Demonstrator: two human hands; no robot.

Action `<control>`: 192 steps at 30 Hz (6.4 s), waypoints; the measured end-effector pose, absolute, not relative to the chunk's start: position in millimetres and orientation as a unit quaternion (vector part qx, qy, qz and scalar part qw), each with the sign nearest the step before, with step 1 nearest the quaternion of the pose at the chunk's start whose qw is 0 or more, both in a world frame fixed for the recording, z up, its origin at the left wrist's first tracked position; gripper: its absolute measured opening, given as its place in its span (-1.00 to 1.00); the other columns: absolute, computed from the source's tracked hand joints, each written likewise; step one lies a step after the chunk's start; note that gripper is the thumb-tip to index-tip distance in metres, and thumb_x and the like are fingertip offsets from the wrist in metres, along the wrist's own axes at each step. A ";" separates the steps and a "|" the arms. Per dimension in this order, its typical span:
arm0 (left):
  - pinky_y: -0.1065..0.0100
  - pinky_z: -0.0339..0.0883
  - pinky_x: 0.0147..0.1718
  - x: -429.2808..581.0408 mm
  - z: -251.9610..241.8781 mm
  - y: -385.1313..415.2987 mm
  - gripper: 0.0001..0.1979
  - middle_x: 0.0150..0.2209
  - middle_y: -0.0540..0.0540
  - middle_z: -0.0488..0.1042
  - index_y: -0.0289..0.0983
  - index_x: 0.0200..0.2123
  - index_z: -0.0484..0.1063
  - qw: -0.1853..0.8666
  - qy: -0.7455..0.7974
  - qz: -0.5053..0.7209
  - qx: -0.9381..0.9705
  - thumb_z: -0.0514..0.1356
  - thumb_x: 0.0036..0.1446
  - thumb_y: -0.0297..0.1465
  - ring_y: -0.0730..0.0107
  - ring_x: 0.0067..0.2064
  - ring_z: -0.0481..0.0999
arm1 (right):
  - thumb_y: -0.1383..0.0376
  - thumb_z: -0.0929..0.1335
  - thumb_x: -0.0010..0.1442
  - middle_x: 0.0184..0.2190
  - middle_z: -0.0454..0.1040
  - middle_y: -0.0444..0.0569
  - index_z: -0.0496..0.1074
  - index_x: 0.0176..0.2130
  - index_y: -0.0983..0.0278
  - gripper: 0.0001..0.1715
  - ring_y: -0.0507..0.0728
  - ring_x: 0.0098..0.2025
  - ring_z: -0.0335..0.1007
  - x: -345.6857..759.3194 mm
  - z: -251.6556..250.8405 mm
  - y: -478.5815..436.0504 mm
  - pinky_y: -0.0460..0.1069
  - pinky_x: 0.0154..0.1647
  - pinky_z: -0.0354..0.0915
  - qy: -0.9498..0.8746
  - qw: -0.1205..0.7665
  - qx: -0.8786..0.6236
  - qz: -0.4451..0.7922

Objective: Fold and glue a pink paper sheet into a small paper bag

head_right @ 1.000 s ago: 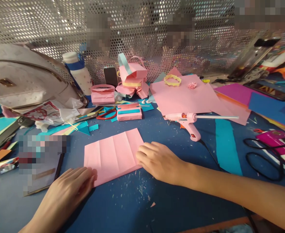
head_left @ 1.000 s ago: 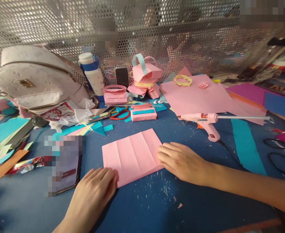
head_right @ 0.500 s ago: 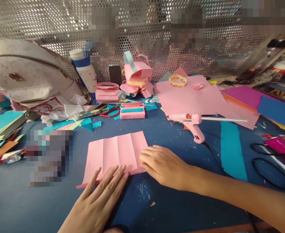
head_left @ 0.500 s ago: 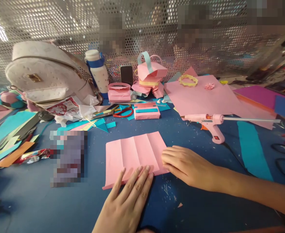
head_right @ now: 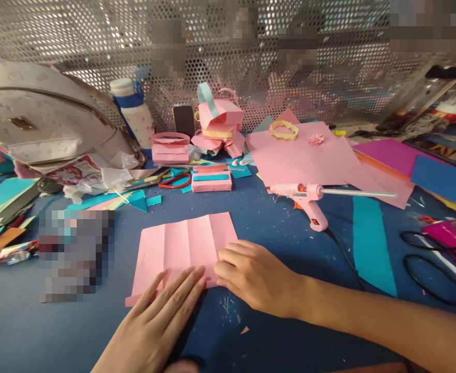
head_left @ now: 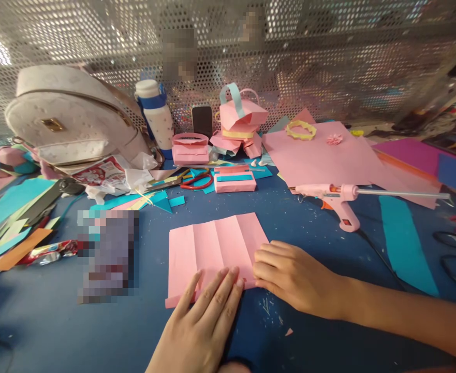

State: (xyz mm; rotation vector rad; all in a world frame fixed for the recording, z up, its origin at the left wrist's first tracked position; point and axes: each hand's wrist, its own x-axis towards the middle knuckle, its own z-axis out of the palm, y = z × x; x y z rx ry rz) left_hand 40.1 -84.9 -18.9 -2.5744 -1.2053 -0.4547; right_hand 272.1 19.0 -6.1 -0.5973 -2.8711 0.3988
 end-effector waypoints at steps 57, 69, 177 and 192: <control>0.29 0.25 -0.30 -4.4 -3.6 -78.2 -0.80 -0.30 -0.02 0.40 -0.20 -0.26 0.30 -0.197 -0.563 -0.176 -0.783 -0.07 0.39 -0.41 0.33 -0.29 0.38 | 0.30 0.16 0.39 -0.42 0.31 -0.14 0.21 -0.39 0.24 -0.72 0.06 -0.37 0.14 255.8 1.3 23.5 -0.02 -0.30 0.05 -0.955 0.061 -0.225 0.182; 0.28 0.21 -0.37 -2.9 -4.8 -77.9 -0.82 -0.36 0.01 0.41 -0.17 -0.29 0.30 -0.147 -0.592 -0.134 -0.781 -0.03 0.37 -0.34 0.29 -0.35 0.39 | 0.30 0.18 0.36 -0.41 0.27 -0.14 0.19 -0.40 0.23 -0.74 0.07 -0.36 0.12 255.1 0.5 21.7 0.01 -0.34 -0.02 -0.962 0.038 -0.228 0.148; 0.24 -0.18 0.38 42.5 -44.9 -115.2 -0.39 0.26 -0.15 0.31 -0.40 0.18 0.33 0.124 -0.427 -0.163 -0.881 -0.14 0.37 -0.07 0.17 0.36 0.13 | -0.09 0.23 0.31 0.39 0.01 0.10 -0.06 0.38 0.41 -0.07 0.21 0.39 -0.11 268.4 -4.3 -35.6 0.15 0.32 0.04 -0.975 0.044 -0.199 0.092; 0.26 -0.17 0.38 19.4 -42.6 -130.4 -0.33 0.23 -0.19 0.35 -0.42 0.31 0.14 0.150 -0.516 -0.147 -0.830 -0.21 0.37 -0.07 0.21 0.28 0.28 | -0.12 0.22 0.30 0.31 0.20 0.09 0.06 0.35 0.39 -0.12 0.25 0.35 0.04 318.7 -7.8 -37.2 0.21 0.27 0.09 -0.958 0.040 -0.278 -0.060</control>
